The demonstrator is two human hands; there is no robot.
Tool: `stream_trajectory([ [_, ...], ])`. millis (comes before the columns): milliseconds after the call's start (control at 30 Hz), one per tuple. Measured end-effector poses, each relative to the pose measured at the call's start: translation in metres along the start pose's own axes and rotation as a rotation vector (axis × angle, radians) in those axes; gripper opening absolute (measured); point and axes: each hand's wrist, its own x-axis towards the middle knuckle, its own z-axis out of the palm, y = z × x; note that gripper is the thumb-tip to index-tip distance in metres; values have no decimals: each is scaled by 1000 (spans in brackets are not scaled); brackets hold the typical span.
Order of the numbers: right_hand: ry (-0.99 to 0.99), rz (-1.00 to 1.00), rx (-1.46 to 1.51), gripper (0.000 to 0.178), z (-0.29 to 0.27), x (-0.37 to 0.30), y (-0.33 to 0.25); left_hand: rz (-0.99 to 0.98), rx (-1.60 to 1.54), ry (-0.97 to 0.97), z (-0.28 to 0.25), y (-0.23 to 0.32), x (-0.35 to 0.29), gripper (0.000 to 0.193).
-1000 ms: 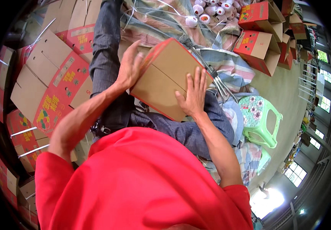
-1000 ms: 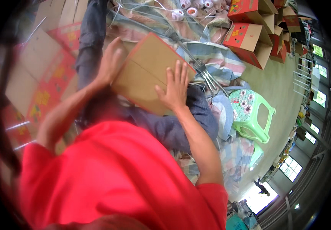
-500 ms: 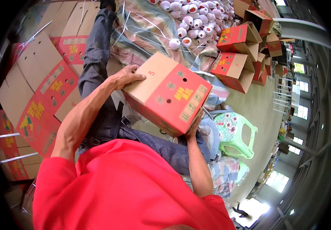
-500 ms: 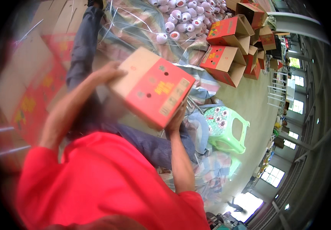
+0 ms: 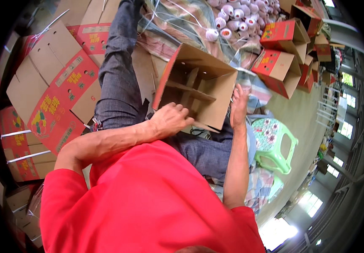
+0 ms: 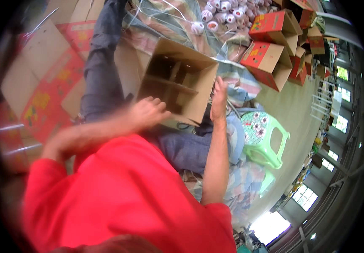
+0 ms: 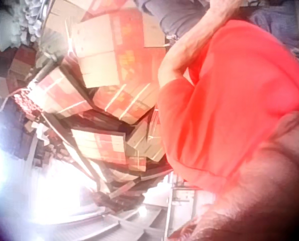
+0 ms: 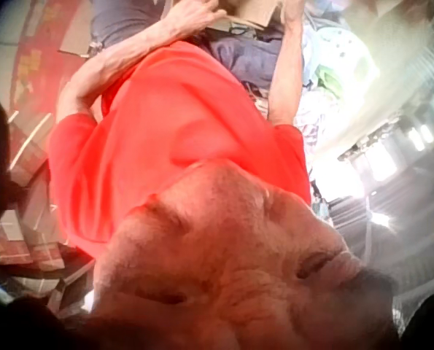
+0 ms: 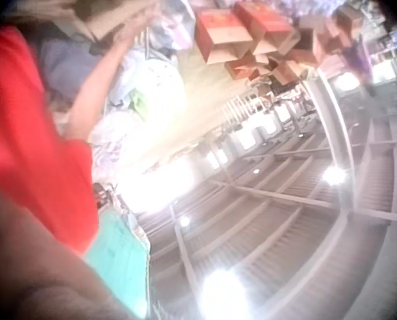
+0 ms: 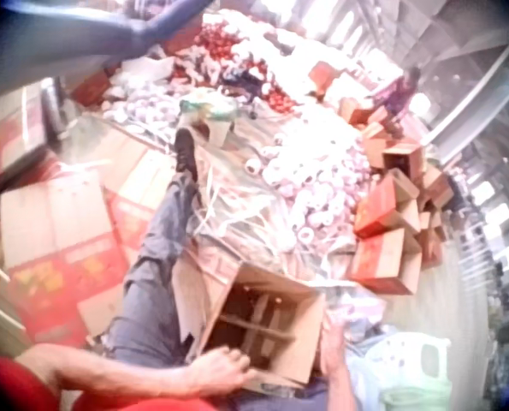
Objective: The person sits on the floor and repeatedly folds flat cardboard sheets into small boxes by hand. They fold the side flaps, tuck the tabs, and then place the finished boxes aside. The process is repeated multiple times with identical boxes.
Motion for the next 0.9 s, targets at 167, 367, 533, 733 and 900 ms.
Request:
stream_trajectory([
  [167, 149, -216, -690, 73, 34, -3, 32, 2, -148, -498, 6, -21, -7, 33],
  [367, 181, -270, -590, 78, 44, -5, 31, -274, 438, -170, 48, -55, 47, 72],
  [533, 170, -248, -645, 80, 48, -5, 44, -442, 210, -568, 94, -74, 54, 58],
  [733, 232, -162, -591, 82, 34, -3, 60, -586, 234, -478, 152, -75, 71, 44],
  [900, 281, 13, -714, 68, 12, 4, 65, -650, 66, -430, 196, -100, 75, 52],
])
